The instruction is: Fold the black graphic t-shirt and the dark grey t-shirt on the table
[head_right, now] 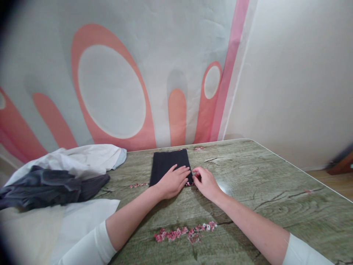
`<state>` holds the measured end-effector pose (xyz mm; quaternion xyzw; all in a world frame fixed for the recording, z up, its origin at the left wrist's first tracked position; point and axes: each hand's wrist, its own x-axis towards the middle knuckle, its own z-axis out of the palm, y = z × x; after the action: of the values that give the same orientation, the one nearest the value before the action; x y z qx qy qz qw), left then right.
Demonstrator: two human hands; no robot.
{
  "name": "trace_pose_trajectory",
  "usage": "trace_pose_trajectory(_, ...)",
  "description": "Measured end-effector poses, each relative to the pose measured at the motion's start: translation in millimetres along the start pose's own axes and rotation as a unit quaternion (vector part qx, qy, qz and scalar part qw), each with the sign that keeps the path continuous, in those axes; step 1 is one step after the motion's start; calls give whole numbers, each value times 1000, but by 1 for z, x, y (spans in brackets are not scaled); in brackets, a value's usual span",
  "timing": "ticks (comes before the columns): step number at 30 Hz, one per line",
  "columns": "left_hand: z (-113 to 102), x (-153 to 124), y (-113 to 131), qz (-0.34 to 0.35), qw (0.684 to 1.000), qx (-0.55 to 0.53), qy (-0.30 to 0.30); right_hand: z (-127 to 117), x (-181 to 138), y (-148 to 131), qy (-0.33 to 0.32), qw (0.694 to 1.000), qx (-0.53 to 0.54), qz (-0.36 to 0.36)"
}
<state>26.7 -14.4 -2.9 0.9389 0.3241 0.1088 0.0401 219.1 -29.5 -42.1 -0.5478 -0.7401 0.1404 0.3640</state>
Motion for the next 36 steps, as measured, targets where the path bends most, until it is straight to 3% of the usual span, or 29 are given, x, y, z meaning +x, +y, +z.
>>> trace_pose_trajectory(7,9,-2,3,4,997,72,-11,-8,-3,-15,-25,990,-112,-78)
trace_pose_trajectory(12,10,-2,2,7,997,80,-6,-18,-9,-34,-62,953,-273,-118)
trace_pose_trajectory(18,11,-3,5,2,998,66,-8,-21,-12,-41,-84,924,-338,-158)
trace_pose_trajectory(21,9,-3,-10,-20,999,40,-23,-19,-13,-38,-70,926,-334,-160)
trace_pose_trajectory(24,6,-8,-45,-106,994,-11,0,-17,-14,-34,-53,933,-316,-165)
trace_pose_trajectory(26,4,-14,-74,-187,978,-75,56,-16,-14,-32,-46,937,-302,-169)
trace_pose_trajectory(28,3,-20,-102,-266,941,-156,142,-15,-14,-30,-41,941,-290,-171)
trace_pose_trajectory(30,1,-25,-123,-317,909,-192,190,-15,-14,-29,-39,944,-280,-170)
trace_pose_trajectory(36,-5,-29,-144,-433,825,-279,232,-11,-12,-23,-23,971,-204,-119)
